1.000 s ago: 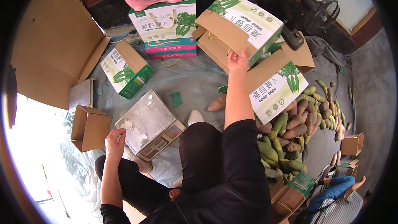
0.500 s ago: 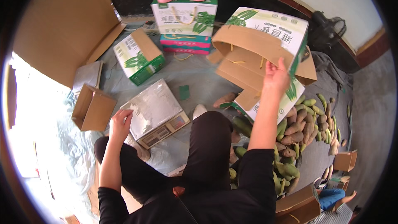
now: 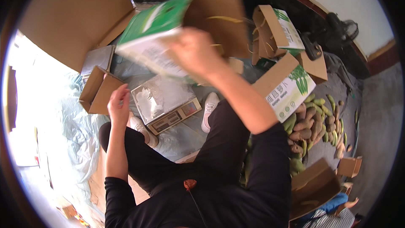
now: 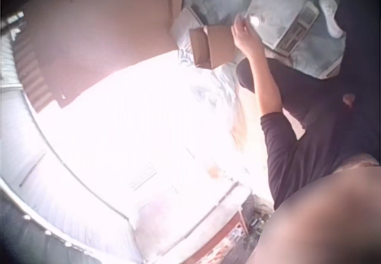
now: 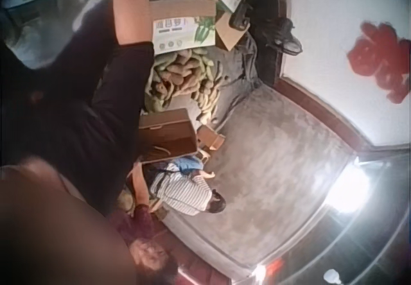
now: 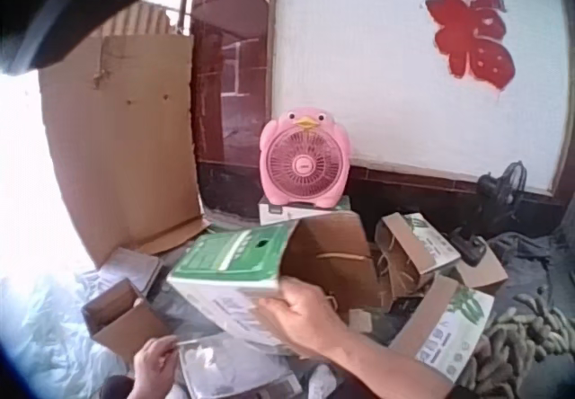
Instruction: Sort and pack large root vegetables or yams into cardboard gift boxes and weigh them.
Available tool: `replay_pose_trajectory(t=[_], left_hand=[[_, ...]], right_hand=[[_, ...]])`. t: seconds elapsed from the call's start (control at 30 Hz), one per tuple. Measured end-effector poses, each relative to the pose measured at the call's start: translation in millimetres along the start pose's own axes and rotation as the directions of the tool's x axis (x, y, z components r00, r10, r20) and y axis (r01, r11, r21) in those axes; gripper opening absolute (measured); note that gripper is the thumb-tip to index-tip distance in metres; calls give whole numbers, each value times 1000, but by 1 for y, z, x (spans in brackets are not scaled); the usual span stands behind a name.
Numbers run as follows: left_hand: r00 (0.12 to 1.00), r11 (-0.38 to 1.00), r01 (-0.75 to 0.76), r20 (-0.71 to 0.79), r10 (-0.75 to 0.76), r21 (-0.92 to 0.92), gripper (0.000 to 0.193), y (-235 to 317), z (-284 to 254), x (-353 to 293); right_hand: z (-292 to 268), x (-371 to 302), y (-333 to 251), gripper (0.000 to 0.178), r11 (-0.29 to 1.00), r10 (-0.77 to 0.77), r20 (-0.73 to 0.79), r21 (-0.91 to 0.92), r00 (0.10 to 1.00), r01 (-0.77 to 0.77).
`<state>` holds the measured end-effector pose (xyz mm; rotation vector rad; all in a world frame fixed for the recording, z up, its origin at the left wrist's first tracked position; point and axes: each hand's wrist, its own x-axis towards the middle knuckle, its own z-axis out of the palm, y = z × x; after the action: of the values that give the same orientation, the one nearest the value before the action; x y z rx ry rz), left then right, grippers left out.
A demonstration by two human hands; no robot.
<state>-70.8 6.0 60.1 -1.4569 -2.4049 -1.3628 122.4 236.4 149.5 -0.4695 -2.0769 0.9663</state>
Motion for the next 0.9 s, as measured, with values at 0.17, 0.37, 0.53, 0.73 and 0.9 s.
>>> replay_pose_trajectory(t=[0.17, 0.37, 0.53, 0.73, 0.9], left_hand=[[900, 950, -228, -327, 289, 213, 38, 22, -18, -3], [863, 821, -460, -46, 503, 339, 46, 12, -19, -10], [893, 985, 94, 425, -149, 148, 58, -31, -5, -24], [708, 951, -36, 680, -194, 308, 62, -9, 9, -28], [715, 876, -102, 647, -265, 471, 51, -22, 20, -20]], right_hand=[[139, -18, 1, 14, 933, -174, 358, -237, 917, 270], [217, -35, -14, 12, 939, 7, 664, -261, 748, 223], [160, -49, 22, 19, 885, 127, 709, -397, 694, 244], [-23, -51, 70, 34, 866, 380, 248, -434, 891, -248], [-119, -143, 146, 30, 629, 613, -116, -526, 781, -572]])
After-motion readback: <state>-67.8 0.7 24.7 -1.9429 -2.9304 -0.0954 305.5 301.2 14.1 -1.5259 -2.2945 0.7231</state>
